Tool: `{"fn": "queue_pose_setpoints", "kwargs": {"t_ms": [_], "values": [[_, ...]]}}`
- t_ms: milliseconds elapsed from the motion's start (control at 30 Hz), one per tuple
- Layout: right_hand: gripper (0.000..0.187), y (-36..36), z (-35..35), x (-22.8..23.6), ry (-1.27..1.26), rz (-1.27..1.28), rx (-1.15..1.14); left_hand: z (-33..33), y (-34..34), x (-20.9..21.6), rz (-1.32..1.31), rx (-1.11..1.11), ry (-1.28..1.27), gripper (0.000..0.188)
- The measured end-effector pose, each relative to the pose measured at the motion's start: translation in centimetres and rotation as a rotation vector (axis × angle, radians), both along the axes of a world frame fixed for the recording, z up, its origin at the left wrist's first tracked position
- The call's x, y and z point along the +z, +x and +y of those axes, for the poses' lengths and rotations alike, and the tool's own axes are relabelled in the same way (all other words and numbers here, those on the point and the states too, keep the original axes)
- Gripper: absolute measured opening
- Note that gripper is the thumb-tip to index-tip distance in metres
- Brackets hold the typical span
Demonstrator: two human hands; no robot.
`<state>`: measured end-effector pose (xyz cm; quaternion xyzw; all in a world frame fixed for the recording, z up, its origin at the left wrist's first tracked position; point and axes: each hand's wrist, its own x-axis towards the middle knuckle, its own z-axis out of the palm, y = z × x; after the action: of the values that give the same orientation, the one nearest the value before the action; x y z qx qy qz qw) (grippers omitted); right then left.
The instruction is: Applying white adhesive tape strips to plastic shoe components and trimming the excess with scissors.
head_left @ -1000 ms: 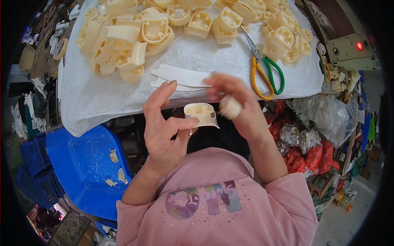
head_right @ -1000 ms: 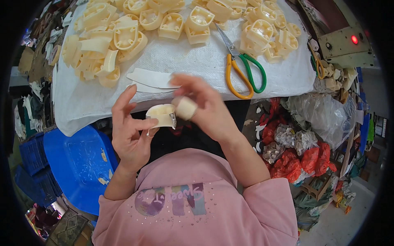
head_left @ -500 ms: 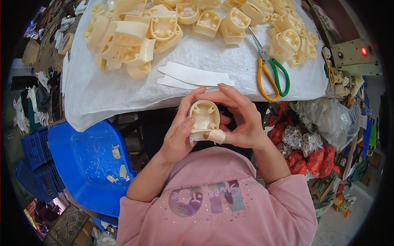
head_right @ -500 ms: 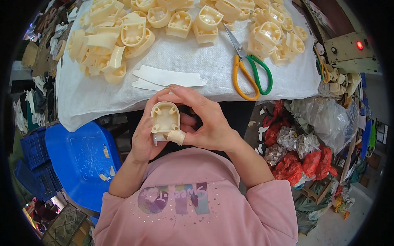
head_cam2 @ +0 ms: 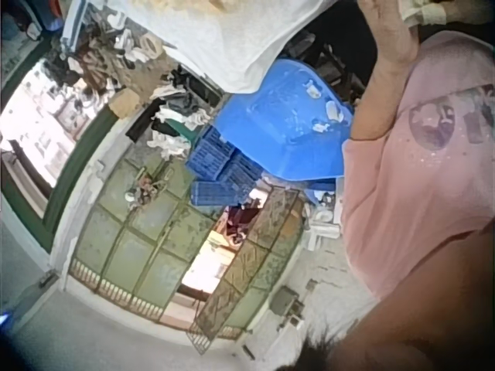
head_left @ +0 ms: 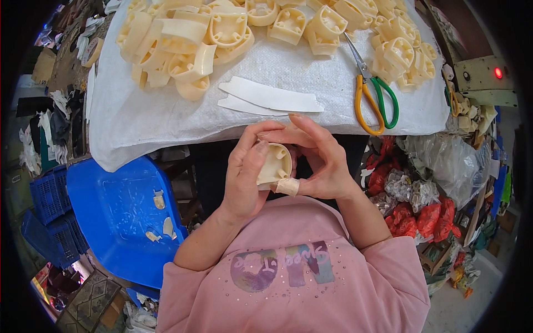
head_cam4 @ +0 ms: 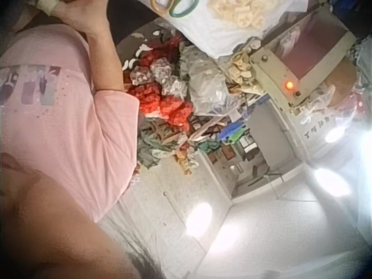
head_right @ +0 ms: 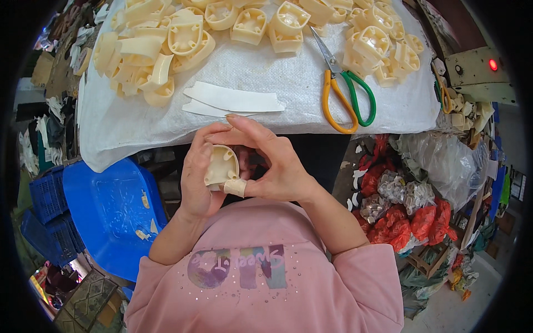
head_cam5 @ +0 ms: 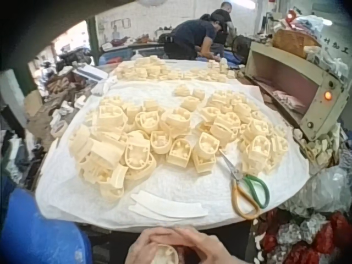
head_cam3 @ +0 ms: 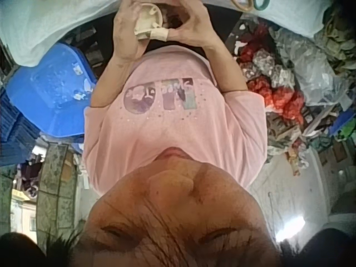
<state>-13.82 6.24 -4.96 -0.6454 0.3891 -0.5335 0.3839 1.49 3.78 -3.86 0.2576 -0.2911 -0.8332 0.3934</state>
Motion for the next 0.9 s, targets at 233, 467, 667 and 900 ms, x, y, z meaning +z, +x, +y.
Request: {"fn": "queue_pose_setpoints", "kwargs": {"t_ms": [233,467,667,900], "values": [[0.071,-0.5,0.1,0.3,0.031,0.016,0.026,-0.1,-0.2,0.0,-0.134,-0.071,-0.142,0.063],[0.027,-0.4,-1.8,2.2,0.873,-0.605,0.199,0.5,-1.8,0.5,-0.085,-0.007,-0.072,0.092],[0.016,-0.8,-1.3,2.8,0.546,-0.186,0.177,0.5,-1.4,0.7,-0.156,-0.029,-0.157,0.079],[0.027,1.6,-0.3,-0.3,0.078,-0.047,-0.068,0.1,-1.7,1.5,-0.207,0.064,-0.144,0.060]]}}
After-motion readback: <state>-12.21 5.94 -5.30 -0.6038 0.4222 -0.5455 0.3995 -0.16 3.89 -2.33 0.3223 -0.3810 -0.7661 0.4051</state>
